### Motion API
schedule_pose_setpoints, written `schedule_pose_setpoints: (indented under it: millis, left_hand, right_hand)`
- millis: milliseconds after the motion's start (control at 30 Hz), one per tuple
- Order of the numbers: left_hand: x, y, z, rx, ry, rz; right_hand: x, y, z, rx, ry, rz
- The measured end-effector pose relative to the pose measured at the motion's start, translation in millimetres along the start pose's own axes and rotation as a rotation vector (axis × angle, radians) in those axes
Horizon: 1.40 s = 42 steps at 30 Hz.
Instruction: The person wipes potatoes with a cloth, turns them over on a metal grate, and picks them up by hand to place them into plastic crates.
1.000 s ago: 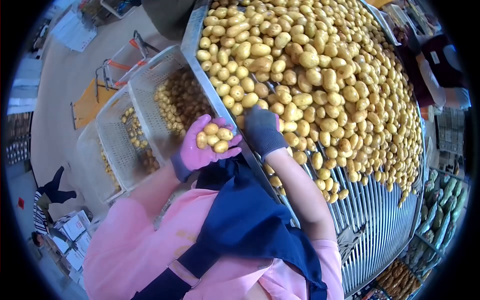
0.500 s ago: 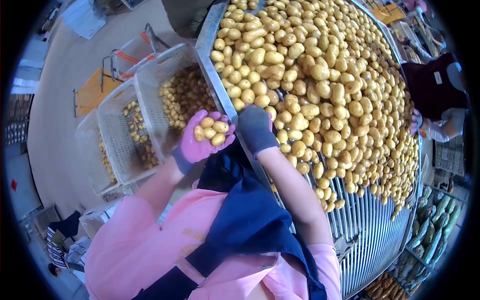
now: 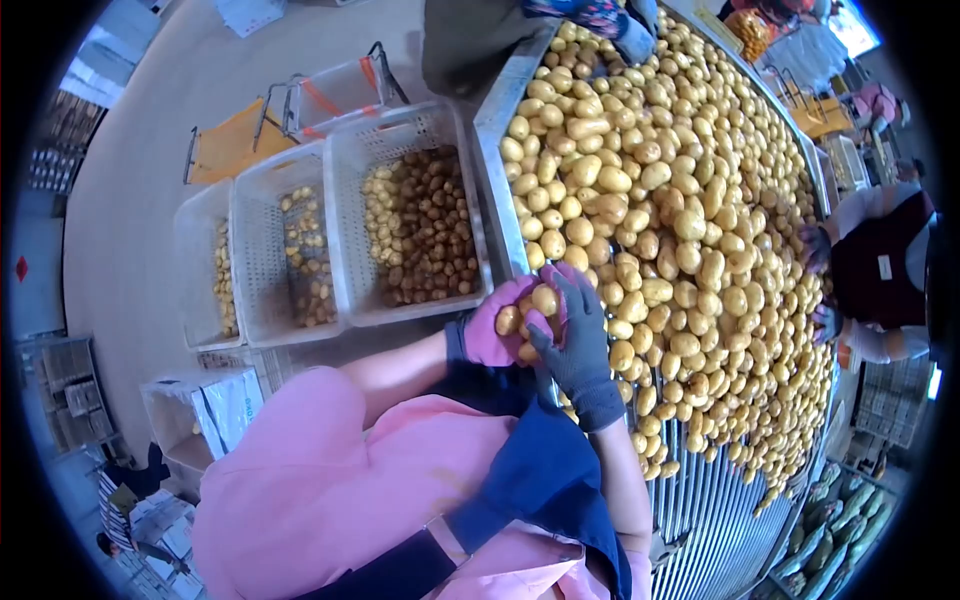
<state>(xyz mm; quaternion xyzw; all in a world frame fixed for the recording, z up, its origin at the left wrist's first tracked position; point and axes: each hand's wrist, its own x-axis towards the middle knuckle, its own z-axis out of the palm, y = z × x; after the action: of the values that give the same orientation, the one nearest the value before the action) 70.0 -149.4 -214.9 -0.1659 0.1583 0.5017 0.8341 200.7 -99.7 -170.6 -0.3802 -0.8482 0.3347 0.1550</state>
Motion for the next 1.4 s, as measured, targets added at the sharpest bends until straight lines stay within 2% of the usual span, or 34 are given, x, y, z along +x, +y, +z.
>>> schedule_pose_setpoints:
  millis: [33,100,133,167,233,267,300,333,367,400,433,500,533,567,600,633,667,700,767,833,900,933,967,1000,1033,1067,1100,1167,1200,1267,1300,1333,1367,1400]
  left_hand:
    - [1.3,-2.8,-0.3,0.001,-0.006,0.016]
    - [5.4,-0.1,-9.9,0.089,-0.212,0.194]
    - [7.8,11.8,-22.5,0.148,-0.507,0.206]
    - [8.1,23.1,-33.5,0.162,-0.508,0.218]
    - [-2.7,55.6,-23.6,-0.035,-0.628,0.234]
    - [-18.9,73.7,-18.0,0.067,-0.182,0.382]
    - [-30.1,99.9,0.7,-0.094,-0.302,0.378]
    - [-41.8,120.9,22.4,0.007,-0.405,0.557]
    - [-30.2,171.6,-8.3,0.203,-0.598,0.815]
    - [-57.9,179.1,39.5,-0.051,-0.113,0.836]
    - [-59.1,220.1,28.8,0.023,-0.194,0.960]
    - [-66.4,301.1,-6.0,0.398,-0.528,0.960]
    - [-70.6,319.9,-5.8,0.410,-0.528,0.957]
    - [-70.7,334.5,-2.9,0.928,0.137,1.112]
    - [-69.8,342.8,0.2,1.401,0.855,1.152]
    - [-70.5,343.0,-0.3,1.423,0.833,1.131]
    - [-66.6,334.9,-6.6,0.843,0.219,1.000]
    - [-47.6,315.9,-13.9,0.218,-0.308,0.732]
    - [-8.2,232.1,17.4,0.365,-0.051,0.925]
    - [35.2,155.5,7.5,0.837,0.100,0.820]
    - [73.8,79.1,-6.2,1.498,0.173,0.849]
    - [79.9,54.6,-0.3,1.997,0.074,0.898]
    - [83.5,33.5,5.0,2.494,-0.039,0.938]
    - [89.0,12.6,6.8,2.565,-0.023,0.878]
    - [95.2,-4.2,8.6,2.638,-0.002,0.821]
    - [101.8,-13.4,10.8,2.733,0.015,0.774]
    - [113.2,-14.8,3.8,2.841,0.082,0.779]
    - [129.1,-8.7,15.5,2.904,0.147,0.746]
    - [132.6,-6.0,21.8,2.920,0.170,0.625]
    - [154.9,12.0,24.2,2.884,0.213,0.653]
    - [166.3,20.2,25.8,2.832,0.253,0.695]
    - [173.8,22.8,34.7,2.920,0.368,0.590]
    - [182.4,31.9,38.3,2.841,0.295,0.660]
    - [190.5,32.5,50.8,2.866,0.405,0.617]
  right_hand:
    - [2.5,-1.9,-0.2,-0.001,-0.004,-0.016]
    - [8.6,-6.5,0.2,0.230,-0.002,0.057]
    - [11.5,-7.0,0.6,0.251,0.071,0.029]
    - [11.7,-6.7,-1.4,0.362,0.127,0.041]
    - [6.9,0.8,-6.8,0.460,0.251,0.061]
    - [2.6,5.0,-12.2,0.478,0.260,0.098]
    - [-3.6,9.4,-20.2,0.494,0.269,0.139]
    - [-10.7,14.5,-30.6,0.334,0.235,0.138]
    - [-18.7,17.0,-29.9,0.567,0.306,0.201]
    - [-27.5,22.7,-33.5,0.547,0.330,0.244]
    - [-36.6,30.3,-37.6,0.530,0.354,0.287]
    - [-56.4,41.0,-43.7,0.532,0.447,0.387]
    - [-73.2,64.3,-43.8,0.518,0.484,0.402]
    - [-84.9,66.8,-49.6,0.400,0.517,0.442]
    - [-101.3,77.8,-50.5,0.367,0.579,0.463]
    - [-119.4,90.2,-49.6,0.327,0.647,0.495]
    - [-138.1,101.6,-43.6,0.421,0.733,0.561]
    - [-152.3,108.8,-39.3,0.370,0.782,0.603]
    - [-177.9,108.8,-29.3,0.145,0.694,0.741]
    - [-184.6,111.5,-9.1,-0.252,0.658,0.674]
    - [-165.3,94.6,-1.6,-0.639,0.538,0.629]
    - [-158.7,93.8,10.2,-0.643,0.503,0.644]
    - [-148.8,89.9,19.7,-0.570,0.370,0.694]
    - [-137.2,89.1,41.0,-0.582,0.293,0.674]
    - [-125.1,81.2,47.2,-0.541,0.338,0.646]
    - [-114.1,84.2,57.1,-0.288,0.501,0.537]
    - [-101.0,68.3,45.8,-0.390,0.362,0.544]
    - [-86.4,57.3,27.8,-0.349,0.224,0.406]
    - [-82.7,60.8,26.4,-0.335,0.230,0.409]
    - [-79.1,68.1,23.8,0.144,0.339,0.270]
    - [-78.7,73.2,21.5,0.155,0.347,0.280]
    - [-79.2,80.9,16.5,-0.008,0.432,0.245]
    - [-80.3,89.6,9.2,-0.176,0.512,0.207]
    - [-82.9,94.7,-3.8,-0.267,0.591,0.227]
